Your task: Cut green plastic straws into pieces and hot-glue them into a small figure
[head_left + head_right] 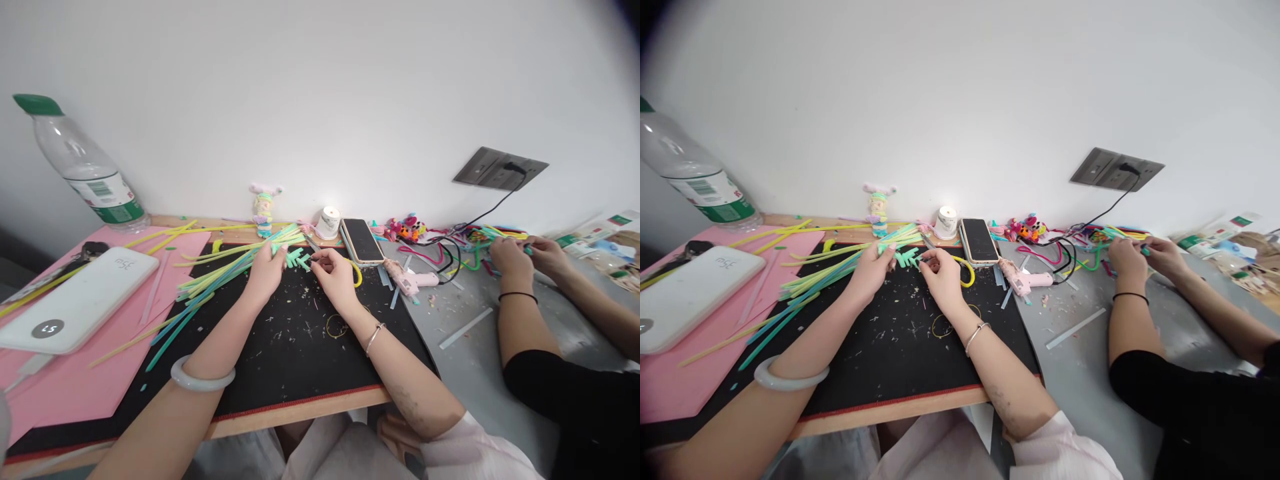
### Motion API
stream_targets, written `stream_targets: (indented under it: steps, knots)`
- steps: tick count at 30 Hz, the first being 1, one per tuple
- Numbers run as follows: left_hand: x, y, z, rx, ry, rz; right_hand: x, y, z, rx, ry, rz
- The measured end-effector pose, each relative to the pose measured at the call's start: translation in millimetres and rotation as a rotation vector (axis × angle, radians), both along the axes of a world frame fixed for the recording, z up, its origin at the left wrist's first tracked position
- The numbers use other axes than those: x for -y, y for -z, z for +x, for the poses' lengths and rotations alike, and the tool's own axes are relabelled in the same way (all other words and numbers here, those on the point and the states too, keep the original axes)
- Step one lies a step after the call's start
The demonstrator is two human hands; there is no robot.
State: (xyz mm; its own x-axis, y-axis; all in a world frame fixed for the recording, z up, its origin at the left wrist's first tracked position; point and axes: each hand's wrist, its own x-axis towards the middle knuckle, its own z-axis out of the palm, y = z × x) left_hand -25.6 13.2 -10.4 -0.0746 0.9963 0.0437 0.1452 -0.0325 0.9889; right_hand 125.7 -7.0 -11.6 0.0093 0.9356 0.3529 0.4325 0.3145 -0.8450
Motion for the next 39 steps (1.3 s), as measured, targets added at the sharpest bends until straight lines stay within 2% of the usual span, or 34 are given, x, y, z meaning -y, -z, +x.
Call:
stream_targets:
  steps: [3, 7, 10, 14, 19, 22, 30, 34, 39]
  knots:
    - [-8.8, 5.3, -10.1, -0.063, -0.097, 0.066, -4.8, 3.2, 2.7, 0.326, 0.01, 0.133]
    - [-11.3, 6.9, -10.7, -0.058, -0.06, 0.02, -8.0, 8.3, 0.5, 0.506, -0.041, 0.185]
    - [-8.6, 2.6, -9.2, -0.177, -0.063, 0.036, -8.5, 10.7, 0.1, 0.489, -0.027, 0.197]
    - [-4.9, -2.2, -10.6, -0.506, -0.117, 0.091, -8.7, 11.9, 2.2, 0.38, -0.017, 0.209]
    - [-4.7, 0.1, -5.3, -0.874, -0.053, 0.015, -8.9, 12.2, 2.5, 0.337, -0.007, 0.211]
    - [-6.9, 1.6, -1.0, -1.003, -0.039, -0.023, -8.9, 12.0, 2.4, 0.328, -0.004, 0.208]
    - [-9.6, 3.7, -5.7, -1.024, -0.024, 0.05, -8.3, 10.8, 5.9, 0.338, 0.026, 0.2]
    - [-8.8, 4.2, -7.8, -1.013, 0.007, 0.08, -8.5, 9.5, 4.9, 0.482, 0.032, 0.193]
    - [-8.5, 2.4, -8.4, -0.995, 0.021, 0.074, -5.1, 6.5, -0.8, 0.694, -0.068, 0.17]
